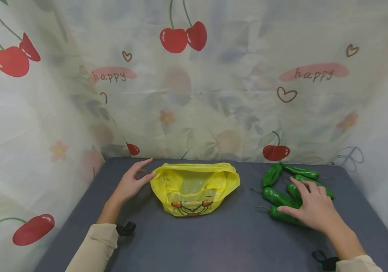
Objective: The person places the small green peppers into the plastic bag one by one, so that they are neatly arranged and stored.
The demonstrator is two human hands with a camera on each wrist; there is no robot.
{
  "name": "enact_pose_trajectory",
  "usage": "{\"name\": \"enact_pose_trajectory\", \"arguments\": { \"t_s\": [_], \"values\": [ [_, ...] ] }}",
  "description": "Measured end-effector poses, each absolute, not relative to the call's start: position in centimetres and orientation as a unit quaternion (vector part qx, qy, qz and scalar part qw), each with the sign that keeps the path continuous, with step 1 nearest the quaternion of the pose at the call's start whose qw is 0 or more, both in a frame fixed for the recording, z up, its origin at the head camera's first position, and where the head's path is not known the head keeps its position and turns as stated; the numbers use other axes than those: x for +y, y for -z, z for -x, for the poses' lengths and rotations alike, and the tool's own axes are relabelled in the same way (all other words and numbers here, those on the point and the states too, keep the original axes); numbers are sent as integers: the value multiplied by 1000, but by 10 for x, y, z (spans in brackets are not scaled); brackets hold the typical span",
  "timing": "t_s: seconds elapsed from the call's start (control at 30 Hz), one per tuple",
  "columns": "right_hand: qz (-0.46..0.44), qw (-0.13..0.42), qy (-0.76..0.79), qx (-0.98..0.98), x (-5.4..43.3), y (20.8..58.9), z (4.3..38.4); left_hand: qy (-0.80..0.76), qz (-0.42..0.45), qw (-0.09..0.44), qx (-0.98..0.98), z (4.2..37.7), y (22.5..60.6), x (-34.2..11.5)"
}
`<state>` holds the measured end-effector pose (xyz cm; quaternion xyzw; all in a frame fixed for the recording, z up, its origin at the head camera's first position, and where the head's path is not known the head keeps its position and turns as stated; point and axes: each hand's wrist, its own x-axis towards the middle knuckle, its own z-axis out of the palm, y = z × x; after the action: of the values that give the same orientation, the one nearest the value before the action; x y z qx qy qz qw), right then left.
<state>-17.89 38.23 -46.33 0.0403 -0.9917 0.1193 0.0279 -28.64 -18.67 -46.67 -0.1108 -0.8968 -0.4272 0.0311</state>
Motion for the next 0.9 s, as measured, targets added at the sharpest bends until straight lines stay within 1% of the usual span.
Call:
{"name": "enact_pose_trajectory", "arguments": {
  "t_s": [0.23,0.33,0.47,0.9],
  "values": [
    [-39,13,-159,-986,392,471,172,449,92,27,-889,288,475,-194],
    [-47,21,-178,-983,393,475,170,457,78,26,-886,286,479,-199],
    [-55,31,-199,-978,397,479,166,469,82,22,-879,286,485,-203],
    [-44,18,-209,-977,402,489,158,543,102,-25,-833,295,501,-206]
  ]
}}
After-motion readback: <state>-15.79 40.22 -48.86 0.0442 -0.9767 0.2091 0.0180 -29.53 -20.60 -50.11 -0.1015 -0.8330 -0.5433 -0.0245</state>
